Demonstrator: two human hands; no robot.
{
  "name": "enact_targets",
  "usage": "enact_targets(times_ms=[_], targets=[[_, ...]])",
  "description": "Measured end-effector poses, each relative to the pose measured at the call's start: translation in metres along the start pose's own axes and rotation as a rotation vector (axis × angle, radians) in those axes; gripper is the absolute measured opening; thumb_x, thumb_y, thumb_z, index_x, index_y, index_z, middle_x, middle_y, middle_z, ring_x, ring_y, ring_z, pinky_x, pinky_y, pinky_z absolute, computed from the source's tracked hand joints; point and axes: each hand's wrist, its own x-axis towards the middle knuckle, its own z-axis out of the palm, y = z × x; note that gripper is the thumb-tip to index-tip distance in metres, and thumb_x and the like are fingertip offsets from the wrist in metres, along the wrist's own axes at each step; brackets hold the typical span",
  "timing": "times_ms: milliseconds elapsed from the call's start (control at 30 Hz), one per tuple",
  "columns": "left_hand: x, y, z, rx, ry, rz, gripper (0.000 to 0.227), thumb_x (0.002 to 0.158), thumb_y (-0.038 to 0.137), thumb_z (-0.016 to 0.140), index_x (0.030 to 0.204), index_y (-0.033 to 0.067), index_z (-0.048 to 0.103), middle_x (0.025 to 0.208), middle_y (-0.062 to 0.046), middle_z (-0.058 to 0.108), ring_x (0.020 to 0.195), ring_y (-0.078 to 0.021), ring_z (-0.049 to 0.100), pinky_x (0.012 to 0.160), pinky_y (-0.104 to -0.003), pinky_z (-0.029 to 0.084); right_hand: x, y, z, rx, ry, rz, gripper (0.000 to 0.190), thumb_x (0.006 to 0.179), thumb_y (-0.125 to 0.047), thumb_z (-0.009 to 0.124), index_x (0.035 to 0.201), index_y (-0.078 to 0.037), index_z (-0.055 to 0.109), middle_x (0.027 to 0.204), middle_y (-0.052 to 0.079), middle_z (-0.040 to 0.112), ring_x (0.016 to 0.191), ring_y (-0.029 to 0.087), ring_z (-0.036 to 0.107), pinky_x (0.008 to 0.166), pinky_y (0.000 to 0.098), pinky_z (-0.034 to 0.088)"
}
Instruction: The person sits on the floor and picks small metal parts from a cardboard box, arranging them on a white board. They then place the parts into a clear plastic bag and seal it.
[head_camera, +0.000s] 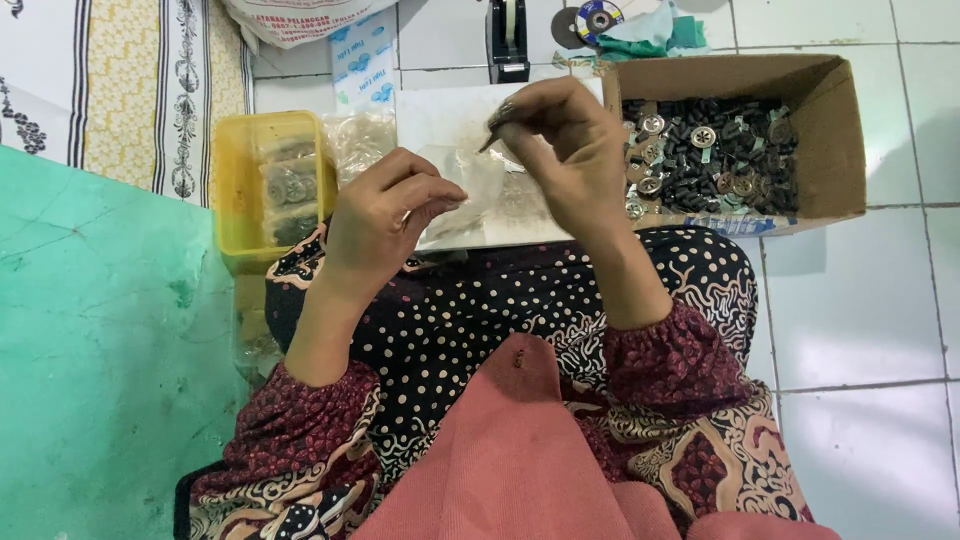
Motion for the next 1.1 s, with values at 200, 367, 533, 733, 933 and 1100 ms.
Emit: enact_targets(times_ms=[200,367,533,733,933,1100], targets=[[0.001,0.000,0.004,-0.033,0.091,-0.016,0.006,0.098,0.001,0.074,0.095,0.0069,0.075,0.084,-0.008,0.063,0.068,-0.0287,0.065,0.060,-0.033,0.054,-0.003,0.012,0.015,-0.428,-0.099,-0.196,0.023,0.089,0.000,0.081,0.107,-0.013,0.075,0.095,-0.001,0.073,0.095,0.021,0.067,0.092,0.0351,0.051],[-0.005,-0.002,0.000,-0.022,0.091,-0.013,0.007,0.097,0.001,0.075,0.096,0.0071,0.077,0.083,-0.006,0.063,0.066,-0.0264,0.064,0.061,-0.031,0.053,-0.002,0.028,0.008,-0.418,-0.084,-0.234,0.019,0.094,-0.004,0.078,0.111,-0.013,0.074,0.101,0.001,0.072,0.095,0.021,0.062,0.089,0.0346,0.050],[-0.008,-0.002,-0.002,-0.012,0.101,-0.030,0.009,0.099,0.002,0.073,0.097,0.0099,0.078,0.084,-0.003,0.063,0.063,-0.0199,0.061,0.059,-0.028,0.052,0.010,0.085,-0.004,-0.511,-0.012,-0.191,0.020,0.096,0.001,0.072,0.109,-0.014,0.073,0.095,0.000,0.068,0.090,0.019,0.063,0.083,0.0311,0.053],[-0.008,-0.003,-0.004,-0.006,0.111,-0.050,0.010,0.096,0.002,0.075,0.094,0.0112,0.079,0.082,-0.003,0.065,0.061,-0.0197,0.062,0.055,-0.028,0.052,0.004,0.142,0.010,-0.808,-0.578,-0.133,0.028,0.091,0.000,0.070,0.119,0.003,0.069,0.131,0.025,0.063,0.122,0.050,0.056,0.095,0.0597,0.050],[-0.009,-0.007,-0.008,-0.032,0.110,-0.012,0.008,0.097,0.003,0.075,0.096,0.0095,0.079,0.081,-0.003,0.063,0.061,-0.0210,0.062,0.055,-0.027,0.052,-0.008,0.164,0.004,-1.121,-0.873,-0.176,0.042,0.097,-0.018,0.065,0.139,-0.017,0.066,0.154,0.000,0.053,0.147,0.034,0.037,0.115,0.0551,0.038],[-0.010,-0.008,-0.008,-0.067,0.117,-0.026,0.011,0.097,0.001,0.075,0.095,0.0103,0.080,0.081,-0.004,0.064,0.061,-0.0204,0.062,0.057,-0.027,0.052,-0.025,0.185,-0.049,-1.177,-0.676,-0.253,0.039,0.099,0.002,0.060,0.130,-0.020,0.068,0.141,0.003,0.060,0.131,0.031,0.057,0.107,0.0451,0.050]])
